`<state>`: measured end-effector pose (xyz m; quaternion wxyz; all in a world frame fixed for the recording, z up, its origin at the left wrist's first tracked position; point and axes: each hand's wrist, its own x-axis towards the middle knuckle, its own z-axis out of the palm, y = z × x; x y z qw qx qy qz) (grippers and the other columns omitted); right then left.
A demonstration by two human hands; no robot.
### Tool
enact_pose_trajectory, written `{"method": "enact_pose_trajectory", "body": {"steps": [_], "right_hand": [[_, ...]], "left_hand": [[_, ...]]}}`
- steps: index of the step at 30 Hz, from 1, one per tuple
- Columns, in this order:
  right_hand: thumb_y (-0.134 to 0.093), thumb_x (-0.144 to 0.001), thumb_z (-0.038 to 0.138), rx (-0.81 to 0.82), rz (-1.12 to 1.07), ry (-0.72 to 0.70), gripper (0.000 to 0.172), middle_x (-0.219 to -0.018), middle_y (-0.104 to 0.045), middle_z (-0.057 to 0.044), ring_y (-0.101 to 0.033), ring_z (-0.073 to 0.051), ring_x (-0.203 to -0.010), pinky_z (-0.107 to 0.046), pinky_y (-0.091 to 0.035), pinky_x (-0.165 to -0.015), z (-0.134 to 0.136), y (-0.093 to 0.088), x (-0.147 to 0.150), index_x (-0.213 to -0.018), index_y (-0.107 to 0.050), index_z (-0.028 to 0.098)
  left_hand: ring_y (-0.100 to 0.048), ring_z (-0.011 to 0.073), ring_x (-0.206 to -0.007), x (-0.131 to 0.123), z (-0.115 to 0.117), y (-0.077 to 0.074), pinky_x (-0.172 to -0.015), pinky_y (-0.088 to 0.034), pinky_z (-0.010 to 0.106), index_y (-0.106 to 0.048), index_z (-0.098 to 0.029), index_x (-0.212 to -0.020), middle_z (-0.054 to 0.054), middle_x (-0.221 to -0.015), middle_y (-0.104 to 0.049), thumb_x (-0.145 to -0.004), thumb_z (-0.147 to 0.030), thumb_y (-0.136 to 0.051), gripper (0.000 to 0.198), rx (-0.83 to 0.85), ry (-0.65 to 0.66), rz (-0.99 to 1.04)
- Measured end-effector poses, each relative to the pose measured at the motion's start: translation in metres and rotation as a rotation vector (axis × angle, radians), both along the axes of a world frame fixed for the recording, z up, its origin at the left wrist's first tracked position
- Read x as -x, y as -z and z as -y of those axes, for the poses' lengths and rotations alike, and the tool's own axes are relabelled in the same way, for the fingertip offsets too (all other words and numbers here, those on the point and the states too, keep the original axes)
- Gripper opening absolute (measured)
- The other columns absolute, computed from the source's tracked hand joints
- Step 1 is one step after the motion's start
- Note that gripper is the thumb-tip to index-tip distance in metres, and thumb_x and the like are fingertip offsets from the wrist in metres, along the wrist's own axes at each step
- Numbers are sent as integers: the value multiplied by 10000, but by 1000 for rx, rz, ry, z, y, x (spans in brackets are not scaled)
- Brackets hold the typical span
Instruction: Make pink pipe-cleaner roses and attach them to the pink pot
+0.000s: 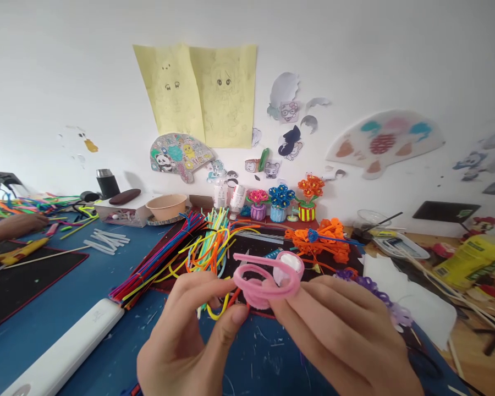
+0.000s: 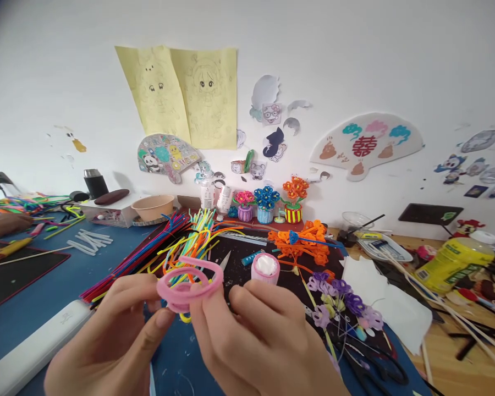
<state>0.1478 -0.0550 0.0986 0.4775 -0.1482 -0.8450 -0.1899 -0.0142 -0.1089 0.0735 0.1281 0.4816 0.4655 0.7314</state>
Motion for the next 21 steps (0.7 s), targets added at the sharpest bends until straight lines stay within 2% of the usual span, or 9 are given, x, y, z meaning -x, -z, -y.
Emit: {"method": "enact_pose_trajectory", "body": {"steps": [2,6,10,13,16,21], "right_hand": [[-421,-1019,56,-26,-3,28,317,-846,-796,-8,-718,-122,-650,-254,-570,-624,4,-1,-1,-972,-713,171],[-440,-1008,45,-55,23,21,303,-877,-800,-15,-730,-132,-687,-261,-578,-621,5,0,-1,-994,-721,158],[-522,-986,72,-39,23,4,233,-946,-797,-19,-731,-147,-738,-281,-587,-673,-1,6,-4,-1032,-728,173],[-484,-1001,76,-42,7,2,254,-934,-794,-22,-726,-152,-742,-294,-567,-675,-6,9,-5,-1058,-713,173],[-405,-1015,61,-73,-16,-24,319,-889,-789,-28,-710,-148,-710,-305,-544,-643,-11,11,-3,-1052,-704,164],[-475,-979,48,12,-24,16,264,-880,-789,-41,-709,-171,-708,-331,-552,-626,-10,10,0,-1045,-703,163]], "left_hand": [[-604,177,-729,3,3,-2,-642,-519,256,-775,-268,-839,23,-775,-667,-777,-247,-793,68,44,41,-1],[-593,164,-668,7,5,-4,-637,-525,253,-768,-259,-819,14,-722,-646,-788,-284,-782,42,100,48,4],[-581,151,-628,10,5,-3,-602,-523,226,-751,-239,-795,7,-679,-620,-771,-349,-791,120,147,-19,4],[-580,144,-636,12,6,-4,-575,-509,199,-711,-229,-749,6,-696,-640,-771,-374,-784,164,175,-93,-29],[-544,120,-592,14,6,-4,-542,-475,179,-678,-226,-743,-6,-683,-642,-817,-394,-732,191,181,-182,-73],[-514,114,-567,17,7,-5,-502,-424,187,-645,-223,-737,-20,-640,-602,-883,-377,-650,212,134,-254,-57]]}}
